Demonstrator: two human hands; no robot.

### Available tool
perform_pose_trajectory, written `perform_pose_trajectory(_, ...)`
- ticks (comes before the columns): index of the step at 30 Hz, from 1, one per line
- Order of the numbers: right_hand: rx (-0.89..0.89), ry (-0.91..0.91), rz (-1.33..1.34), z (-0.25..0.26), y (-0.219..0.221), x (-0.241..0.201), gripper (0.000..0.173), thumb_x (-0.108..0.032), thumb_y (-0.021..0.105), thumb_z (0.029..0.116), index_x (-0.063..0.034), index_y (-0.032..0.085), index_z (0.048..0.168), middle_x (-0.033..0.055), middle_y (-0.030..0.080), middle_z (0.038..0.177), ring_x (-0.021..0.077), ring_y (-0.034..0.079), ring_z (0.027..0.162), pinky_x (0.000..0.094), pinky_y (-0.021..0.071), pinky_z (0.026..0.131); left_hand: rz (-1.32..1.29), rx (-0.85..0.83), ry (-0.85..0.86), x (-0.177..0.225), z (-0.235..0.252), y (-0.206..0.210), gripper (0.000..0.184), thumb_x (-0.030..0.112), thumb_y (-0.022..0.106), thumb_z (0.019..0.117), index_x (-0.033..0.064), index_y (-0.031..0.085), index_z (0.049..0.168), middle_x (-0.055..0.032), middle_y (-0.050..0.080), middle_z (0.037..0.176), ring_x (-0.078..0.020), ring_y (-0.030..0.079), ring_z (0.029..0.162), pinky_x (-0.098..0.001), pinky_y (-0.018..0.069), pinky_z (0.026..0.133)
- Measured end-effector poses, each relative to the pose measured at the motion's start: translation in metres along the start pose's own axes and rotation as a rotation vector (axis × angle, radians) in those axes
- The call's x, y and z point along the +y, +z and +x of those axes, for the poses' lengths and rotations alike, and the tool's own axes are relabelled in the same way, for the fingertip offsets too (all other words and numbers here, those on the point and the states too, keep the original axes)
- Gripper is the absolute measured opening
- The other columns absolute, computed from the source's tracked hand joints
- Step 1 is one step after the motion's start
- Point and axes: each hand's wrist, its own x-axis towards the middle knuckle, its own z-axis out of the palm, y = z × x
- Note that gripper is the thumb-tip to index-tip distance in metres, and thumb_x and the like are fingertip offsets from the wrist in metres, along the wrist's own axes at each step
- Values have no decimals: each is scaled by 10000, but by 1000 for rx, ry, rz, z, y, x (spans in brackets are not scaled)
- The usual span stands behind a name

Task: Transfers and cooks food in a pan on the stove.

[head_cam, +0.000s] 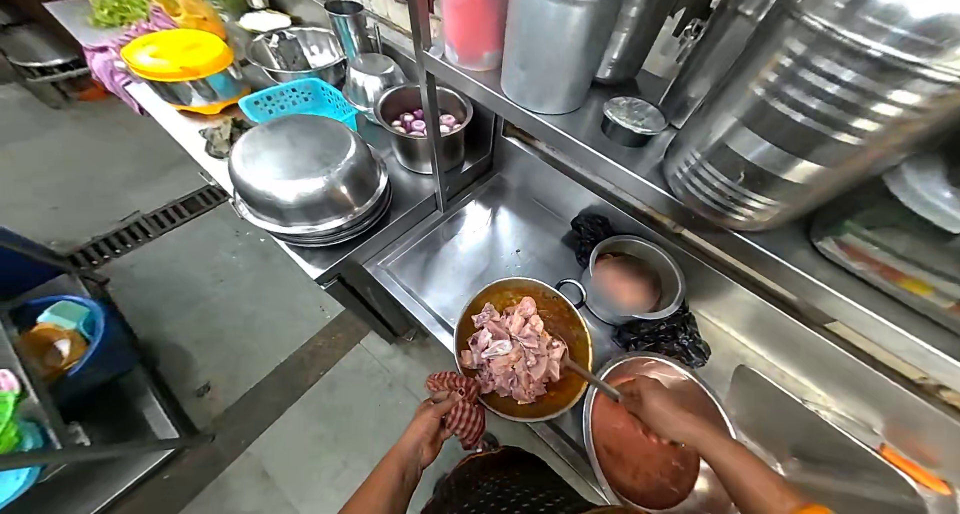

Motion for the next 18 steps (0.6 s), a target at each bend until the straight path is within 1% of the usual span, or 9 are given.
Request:
perform_pose_trajectory(1,-63,-15,176,5,13,11,299,-289,498,1079,-50,676,1093,92,616,693,193,582,513,372,529,525,24,4,-2,0,0,3,158,97,587,1028,1,578,1153,-129,685,879,-205,694,742,-356,601,668)
perform_pose_trajectory(2,-105,-34,313,11,24,17,299,-297,502,1074,-58,679,1102,74,600,681,169,551,489,349,507,500,46,8,-1,0,0,7,161,94,599,1021,-6,573,1145,-130,687,863,-205,696,725,-354,602,651)
perform_pose_trajectory(4,-119,-80,465,25,45,20,289,-305,532,1054,-77,699,1113,56,601,721,147,532,518,342,488,509,96,30,10,2,1,12,181,95,617,1009,-16,570,1144,-133,691,850,-207,699,721,-358,604,648)
perform_pose_trajectory(6,-134,-128,567,35,61,17,314,-299,540,1058,-89,708,1220,49,640,796,131,547,578,334,493,551,159,82,23,1,3,16,222,93,664,975,-32,586,1140,-146,698,861,-224,701,742,-389,602,670)
perform_pose_trajectory(8,-183,-149,672,42,76,14,343,-288,518,1067,-87,672,1297,42,648,773,122,555,565,314,492,531,200,154,40,-5,4,20,269,67,717,913,-46,596,1126,-161,697,870,-240,699,758,-414,601,686)
perform_pose_trajectory(10,-215,-153,786,44,86,12,337,-275,508,1066,-73,651,1295,39,634,735,118,548,527,293,476,488,187,214,72,-11,3,25,226,44,725,892,-43,606,1064,-154,685,827,-232,686,719,-405,589,649)
perform_pose_trajectory(15,-63,-172,870,39,97,16,335,-209,519,1052,-43,638,1317,55,653,724,132,563,500,304,496,468,129,208,41,-4,-4,26,241,75,656,973,-25,560,1171,-155,683,879,-232,692,752,-406,597,675)
perform_pose_trajectory(17,60,-202,788,36,88,22,313,-194,543,1051,-53,664,1302,53,688,786,122,593,542,310,527,509,102,201,38,-1,-4,22,294,95,667,974,-25,555,1219,-167,694,921,-247,704,797,-422,605,711)
perform_pose_trajectory(18,118,-212,728,34,80,24,312,-189,556,1043,-73,677,1307,49,704,839,118,615,602,319,546,571,89,198,43,0,-5,19,317,107,673,973,-23,555,1236,-171,697,940,-251,707,818,-428,606,727)
